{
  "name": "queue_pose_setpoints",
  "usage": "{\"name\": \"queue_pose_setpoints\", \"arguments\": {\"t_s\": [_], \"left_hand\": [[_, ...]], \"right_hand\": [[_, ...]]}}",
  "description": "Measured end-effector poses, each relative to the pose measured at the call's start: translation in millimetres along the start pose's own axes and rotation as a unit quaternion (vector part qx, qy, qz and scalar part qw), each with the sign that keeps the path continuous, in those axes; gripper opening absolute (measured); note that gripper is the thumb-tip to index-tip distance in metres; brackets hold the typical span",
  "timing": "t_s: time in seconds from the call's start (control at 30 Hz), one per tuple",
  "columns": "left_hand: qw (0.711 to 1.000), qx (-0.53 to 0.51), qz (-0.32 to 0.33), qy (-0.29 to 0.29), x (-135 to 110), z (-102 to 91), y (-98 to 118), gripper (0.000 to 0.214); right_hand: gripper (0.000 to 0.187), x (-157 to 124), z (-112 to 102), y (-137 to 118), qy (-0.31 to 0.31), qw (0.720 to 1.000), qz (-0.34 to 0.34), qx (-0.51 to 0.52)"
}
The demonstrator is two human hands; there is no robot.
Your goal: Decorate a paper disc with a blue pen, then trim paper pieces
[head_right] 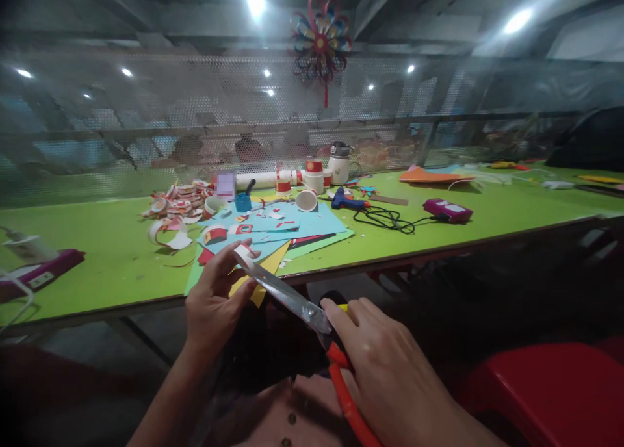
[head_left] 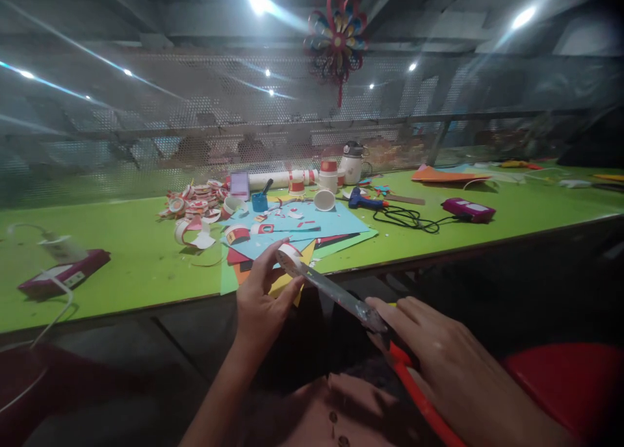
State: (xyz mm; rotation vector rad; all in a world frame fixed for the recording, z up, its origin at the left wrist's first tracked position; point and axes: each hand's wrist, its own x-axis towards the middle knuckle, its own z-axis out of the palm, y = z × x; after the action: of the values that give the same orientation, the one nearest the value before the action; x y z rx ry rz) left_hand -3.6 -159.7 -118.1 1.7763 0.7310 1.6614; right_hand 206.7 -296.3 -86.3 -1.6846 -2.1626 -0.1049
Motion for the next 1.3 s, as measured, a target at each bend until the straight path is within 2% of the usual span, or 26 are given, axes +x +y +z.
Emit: {"name": "queue_pose_setpoints", "arguments": {"t_s": [0.17, 0.37, 0.6, 0.87, 1.3], "left_hand": [[1.000, -0.003, -0.016, 0.005, 0, -0.8, 1, 0.051], [0.998, -0.021, -0.040, 0.045, -4, 4.0, 3, 0.054], [0.989, -0.075, -0.106, 0.070, -9, 15.3, 9, 0.050], [0.987, -0.073, -0.108, 0.098, -11, 20.5, 14, 0.053], [0.986, -0.098, -0.100, 0.091, -12, 21.5, 10, 0.051]], "right_hand": [[0.054, 3, 1, -3, 0.041, 0.999, -0.030, -0.016], [0.060, 0, 2, -2, 0.017, 1.000, -0.020, -0.008], [0.059, -5, 4, 1, 0.005, 1.000, -0.020, 0.020], [0.058, -4, 8, 2, 0.052, 0.998, -0.044, 0.002], [0.054, -4, 5, 1, 0.023, 0.999, -0.022, 0.022]]}}
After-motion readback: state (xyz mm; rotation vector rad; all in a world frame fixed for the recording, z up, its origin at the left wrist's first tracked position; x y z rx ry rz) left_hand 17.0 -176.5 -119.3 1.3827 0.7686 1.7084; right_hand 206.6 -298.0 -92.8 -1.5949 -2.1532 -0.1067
